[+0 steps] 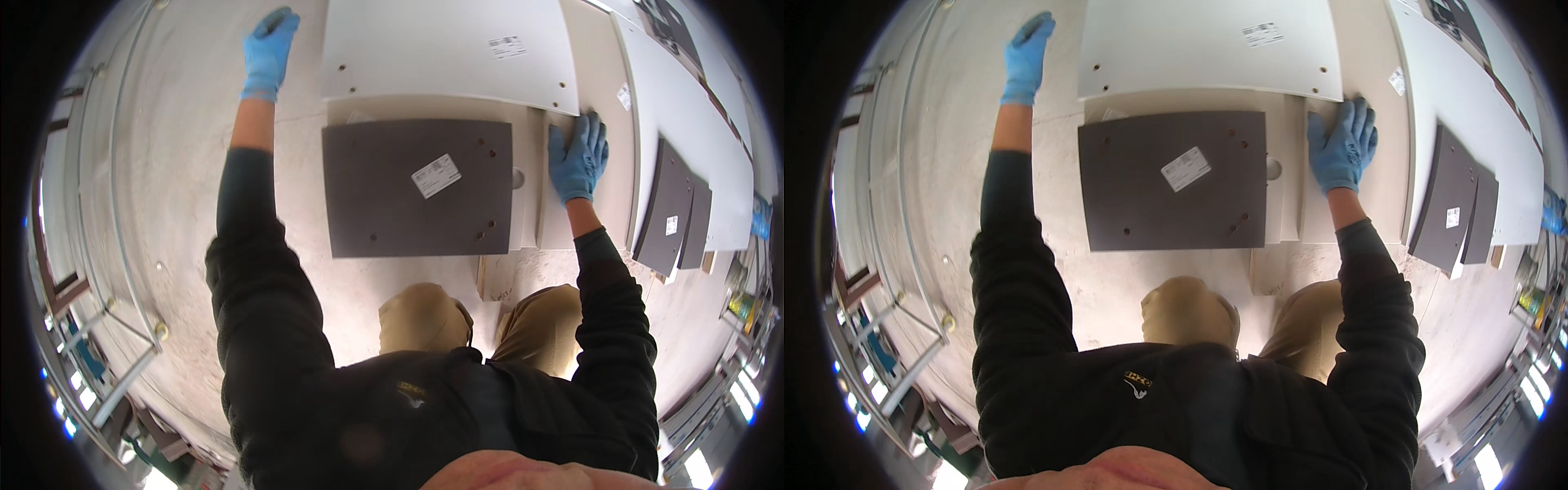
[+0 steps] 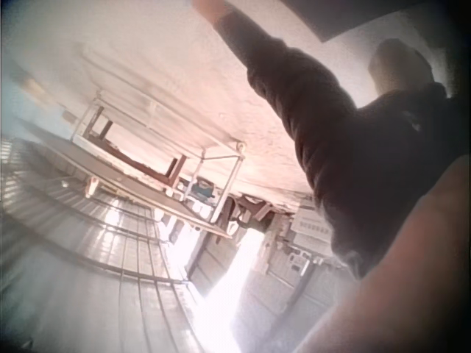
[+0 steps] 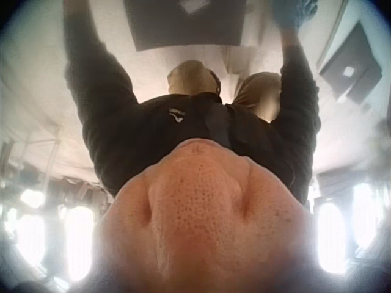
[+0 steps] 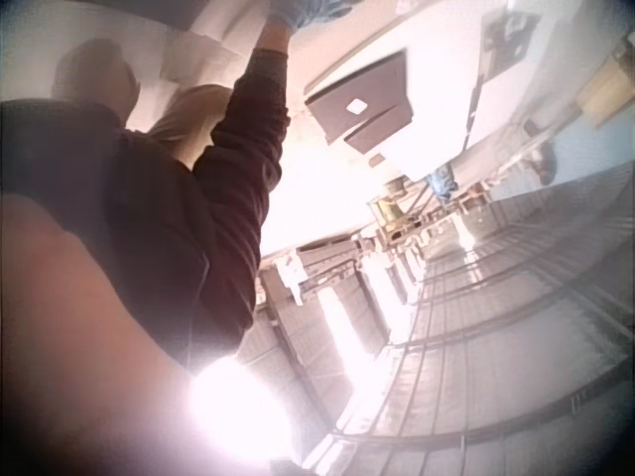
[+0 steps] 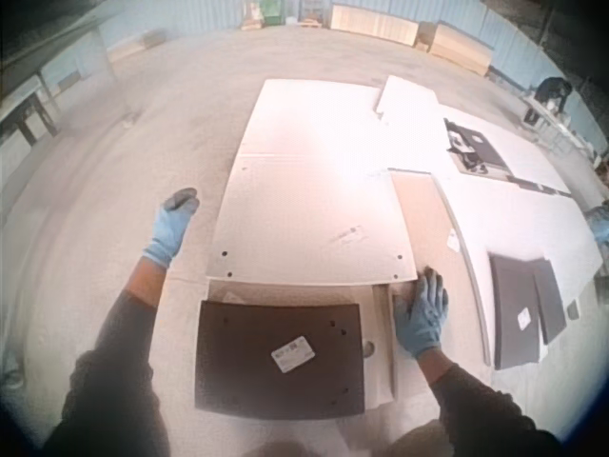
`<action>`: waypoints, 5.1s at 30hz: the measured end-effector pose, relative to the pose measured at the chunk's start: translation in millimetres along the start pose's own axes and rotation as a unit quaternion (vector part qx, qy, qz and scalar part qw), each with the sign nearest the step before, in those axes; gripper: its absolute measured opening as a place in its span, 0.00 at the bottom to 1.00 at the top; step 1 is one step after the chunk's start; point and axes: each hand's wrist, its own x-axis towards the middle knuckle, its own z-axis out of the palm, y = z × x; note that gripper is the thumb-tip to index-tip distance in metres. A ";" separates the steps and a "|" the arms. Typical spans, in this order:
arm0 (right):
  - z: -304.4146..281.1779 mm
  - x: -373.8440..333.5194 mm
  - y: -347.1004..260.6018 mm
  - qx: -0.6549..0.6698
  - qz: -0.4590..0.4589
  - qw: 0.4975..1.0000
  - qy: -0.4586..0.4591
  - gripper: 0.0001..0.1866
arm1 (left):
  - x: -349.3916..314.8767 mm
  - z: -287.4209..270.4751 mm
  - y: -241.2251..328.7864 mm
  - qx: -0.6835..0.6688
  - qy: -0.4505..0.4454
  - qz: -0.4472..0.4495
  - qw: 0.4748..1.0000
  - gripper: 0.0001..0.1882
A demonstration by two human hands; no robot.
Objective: The person wipes white panels with a cloth, then retrieves dark brown panels from a rack and places them on the floor. The person aligns the dark panels with the white panels and begins fitting them together.
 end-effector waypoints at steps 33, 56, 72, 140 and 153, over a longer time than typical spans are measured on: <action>-11.0 -11.8 -4.2 0.129 -0.022 0.991 0.002 0.39 | -262.8 -8.0 31.1 -0.076 0.025 -0.090 0.993 0.32; -0.3 7.6 -7.3 0.038 0.045 0.996 -0.061 0.45 | -181.1 32.6 16.2 0.040 -0.051 -0.073 0.995 0.30; 0.6 8.0 -7.6 0.026 0.048 0.997 -0.061 0.44 | -185.0 25.9 26.4 0.055 -0.100 -0.108 0.988 0.35; -480.4 -137.5 -64.5 0.067 0.169 0.814 -0.551 0.46 | -587.7 -163.7 493.0 0.258 -0.187 -0.424 0.848 0.28; -437.0 -61.7 -241.0 0.112 0.337 0.773 -0.525 0.44 | -288.6 -389.2 430.7 0.233 -0.201 -0.401 0.863 0.28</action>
